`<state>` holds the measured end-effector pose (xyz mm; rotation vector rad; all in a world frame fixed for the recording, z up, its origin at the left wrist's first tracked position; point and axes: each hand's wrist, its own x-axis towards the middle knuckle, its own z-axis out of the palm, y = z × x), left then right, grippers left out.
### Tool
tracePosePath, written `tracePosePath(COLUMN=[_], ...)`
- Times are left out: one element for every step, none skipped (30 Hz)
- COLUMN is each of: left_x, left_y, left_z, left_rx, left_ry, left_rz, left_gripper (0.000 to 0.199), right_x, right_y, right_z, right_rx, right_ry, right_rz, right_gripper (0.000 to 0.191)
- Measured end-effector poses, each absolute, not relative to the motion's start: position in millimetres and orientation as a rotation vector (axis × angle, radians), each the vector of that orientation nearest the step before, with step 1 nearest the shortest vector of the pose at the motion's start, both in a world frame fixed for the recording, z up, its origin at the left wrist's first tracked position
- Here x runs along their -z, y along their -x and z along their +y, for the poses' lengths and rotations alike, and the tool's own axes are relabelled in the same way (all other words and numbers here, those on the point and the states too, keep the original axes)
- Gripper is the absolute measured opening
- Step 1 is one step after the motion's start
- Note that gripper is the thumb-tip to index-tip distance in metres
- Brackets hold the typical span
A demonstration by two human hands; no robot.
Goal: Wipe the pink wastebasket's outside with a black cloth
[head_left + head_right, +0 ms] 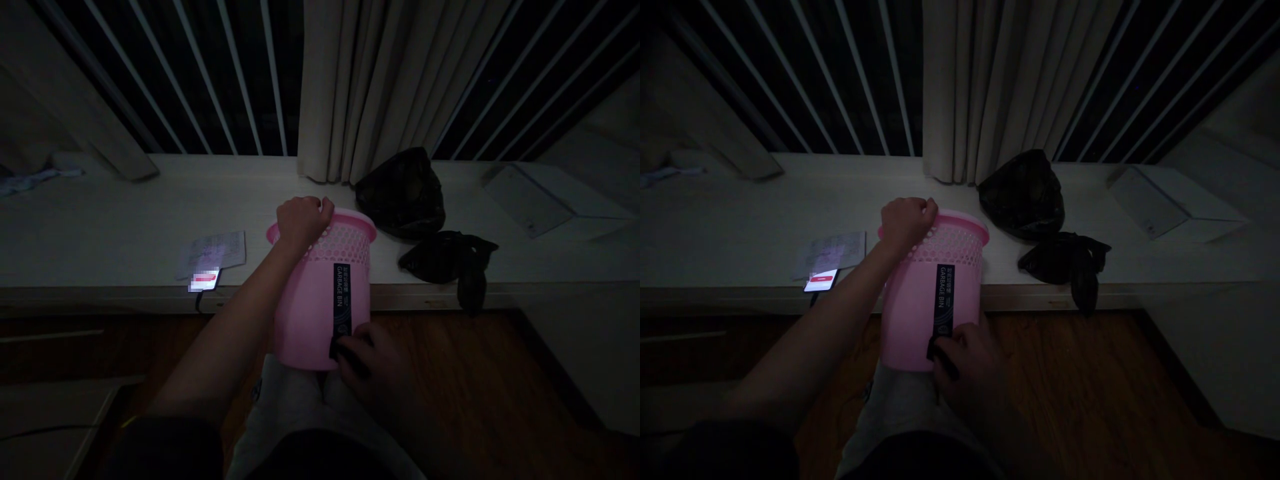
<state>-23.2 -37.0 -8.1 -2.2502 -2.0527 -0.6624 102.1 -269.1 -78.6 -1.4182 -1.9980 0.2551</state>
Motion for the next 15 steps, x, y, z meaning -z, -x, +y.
tracePosePath(left_x=[8,8,8,8,7,7,7,7,6,6,7,7,7,7,7], left_y=[23,23,23,23,23,23,23,23,23,24,24,24,24,24,24], left_z=[-37,-37,-37,-38,-38,-38,-39,-39,-39,-39,-39,-40,-40,-40,-40], left_rx=[0.661,0.664,0.670,0.681,0.696,0.711,0.726,0.739,0.746,0.745,0.737,0.722,0.708,0.695,0.687], left_ry=[2.249,2.250,2.252,2.256,2.263,2.272,2.281,2.288,2.289,2.285,2.277,2.267,2.257,2.251,2.246], left_rz=[-2.049,-2.048,-2.048,-2.051,-2.056,-2.063,-2.070,-2.074,-2.076,-2.076,-2.073,-2.070,-2.064,-2.059,-2.054], left_gripper=[0.058,0.058,0.058,0.057,0.056,0.055,0.055,0.054,0.054,0.054,0.054,0.055,0.055,0.056,0.056], right_x=[80,81,81,82,82,82,83,83,83,83,84,84,84,84,84], right_y=[-102,-100,-97,-94,-90,-87,-85,-84,-85,-87,-90,-93,-96,-97,-98], right_z=[-269,-270,-272,-274,-277,-280,-282,-284,-284,-283,-281,-279,-276,-274,-272], right_rx=[-0.255,-0.258,-0.265,-0.272,-0.277,-0.282,-0.286,-0.291,-0.297,-0.301,-0.304,-0.300,-0.290,-0.279,-0.269], right_ry=[1.428,1.442,1.455,1.459,1.457,1.451,1.437,1.424,1.415,1.411,1.412,1.418,1.430,1.443,1.453], right_rz=[-1.961,-1.935,-1.923,-1.926,-1.939,-1.959,-1.980,-1.993,-2.002,-2.003,-1.994,-1.972,-1.944,-1.914,-1.888], right_gripper=[0.016,0.016,0.016,0.016,0.017,0.018,0.018,0.019,0.019,0.018,0.018,0.018,0.017,0.017,0.017])
